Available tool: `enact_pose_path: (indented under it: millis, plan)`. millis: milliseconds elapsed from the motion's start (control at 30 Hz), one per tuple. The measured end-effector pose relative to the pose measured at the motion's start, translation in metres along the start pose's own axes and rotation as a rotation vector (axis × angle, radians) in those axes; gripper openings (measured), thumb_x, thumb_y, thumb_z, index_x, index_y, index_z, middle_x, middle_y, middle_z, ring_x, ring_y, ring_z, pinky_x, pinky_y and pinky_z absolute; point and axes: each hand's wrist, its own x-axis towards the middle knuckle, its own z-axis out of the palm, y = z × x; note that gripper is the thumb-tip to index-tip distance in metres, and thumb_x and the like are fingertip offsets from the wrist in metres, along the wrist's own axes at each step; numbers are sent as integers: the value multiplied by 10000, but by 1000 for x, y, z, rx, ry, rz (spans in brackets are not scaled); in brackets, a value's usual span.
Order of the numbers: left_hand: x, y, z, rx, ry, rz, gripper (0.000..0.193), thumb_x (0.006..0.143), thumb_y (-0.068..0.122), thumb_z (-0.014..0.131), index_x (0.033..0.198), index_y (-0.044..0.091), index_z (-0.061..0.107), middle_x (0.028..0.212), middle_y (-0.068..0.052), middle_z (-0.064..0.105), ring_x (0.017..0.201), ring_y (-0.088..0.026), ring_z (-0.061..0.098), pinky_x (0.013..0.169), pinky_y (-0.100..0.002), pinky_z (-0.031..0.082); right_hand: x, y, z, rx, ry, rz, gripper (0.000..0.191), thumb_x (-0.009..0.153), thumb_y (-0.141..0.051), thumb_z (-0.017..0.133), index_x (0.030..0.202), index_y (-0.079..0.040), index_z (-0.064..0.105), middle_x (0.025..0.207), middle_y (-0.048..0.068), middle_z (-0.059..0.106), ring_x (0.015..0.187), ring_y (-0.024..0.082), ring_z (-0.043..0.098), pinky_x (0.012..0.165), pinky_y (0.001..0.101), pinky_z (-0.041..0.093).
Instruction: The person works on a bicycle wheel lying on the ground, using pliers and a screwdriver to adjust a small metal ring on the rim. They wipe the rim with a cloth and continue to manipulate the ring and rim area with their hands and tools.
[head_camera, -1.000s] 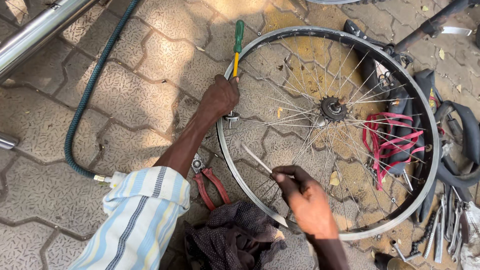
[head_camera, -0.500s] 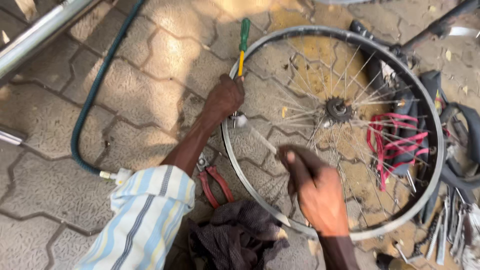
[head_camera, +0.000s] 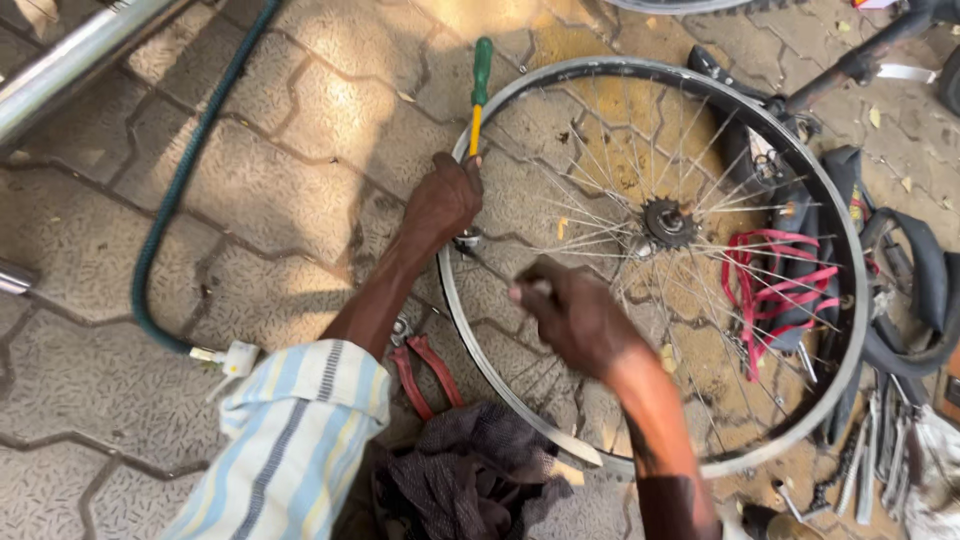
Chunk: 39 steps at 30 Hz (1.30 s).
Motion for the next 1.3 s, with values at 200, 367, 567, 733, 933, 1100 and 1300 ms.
enact_pose_path:
  millis: [200,367,567,733,933,1100,1300]
  plan:
    - [-1,1,1,-79,41,-109,514,1079,379,437,903,-102,482,538,-223,587,426,-369,618,326,-446,458,-30,5,79,385,145,192,477,1023,-399,426,1393,-146,589,600,22,560,448,118,456,437,321,403]
    - [0,2,0,-84,27,-127,508,1076,374,443,928,-110,479,581,-278,608,443,-408,617,348,-472,466,-32,12,89,591,241,151,469,1013,-361,454,1383,-120,615,539,-11,513,397,97,422,335,302,342]
    - [-1,6,-3,-117,23,-178,501,1076,382,430,930,-95,480,570,-267,612,453,-411,631,361,-484,479,-27,16,91,535,281,127,460,1017,-354,441,1375,-124,616,519,-11,519,391,87,442,332,274,360]
    - [-1,5,-2,-79,18,-161,496,1083,382,432,929,-87,476,574,-260,610,475,-417,643,376,-495,492,-13,19,114,676,396,55,462,1038,-369,451,1373,-104,628,546,5,491,405,79,390,337,261,304]
    - [1,6,-2,-133,-1,-210,508,1064,398,447,953,-97,461,628,-320,621,550,-477,655,452,-538,522,-4,32,113,560,267,80,466,998,-385,451,1378,-137,555,632,14,571,444,121,439,366,317,352]
    - [3,5,-5,-186,-93,-279,525,1074,423,422,1010,-97,453,705,-373,628,623,-523,659,534,-571,526,6,45,108,514,260,-239,450,1059,-341,589,1369,-35,475,872,80,645,681,118,594,576,357,539]
    - [8,8,-12,-174,-131,-342,525,1080,422,391,1053,-98,461,744,-398,632,679,-538,658,584,-573,516,15,31,113,499,514,-316,343,1009,-226,587,1244,24,580,923,193,685,691,116,605,554,361,568]
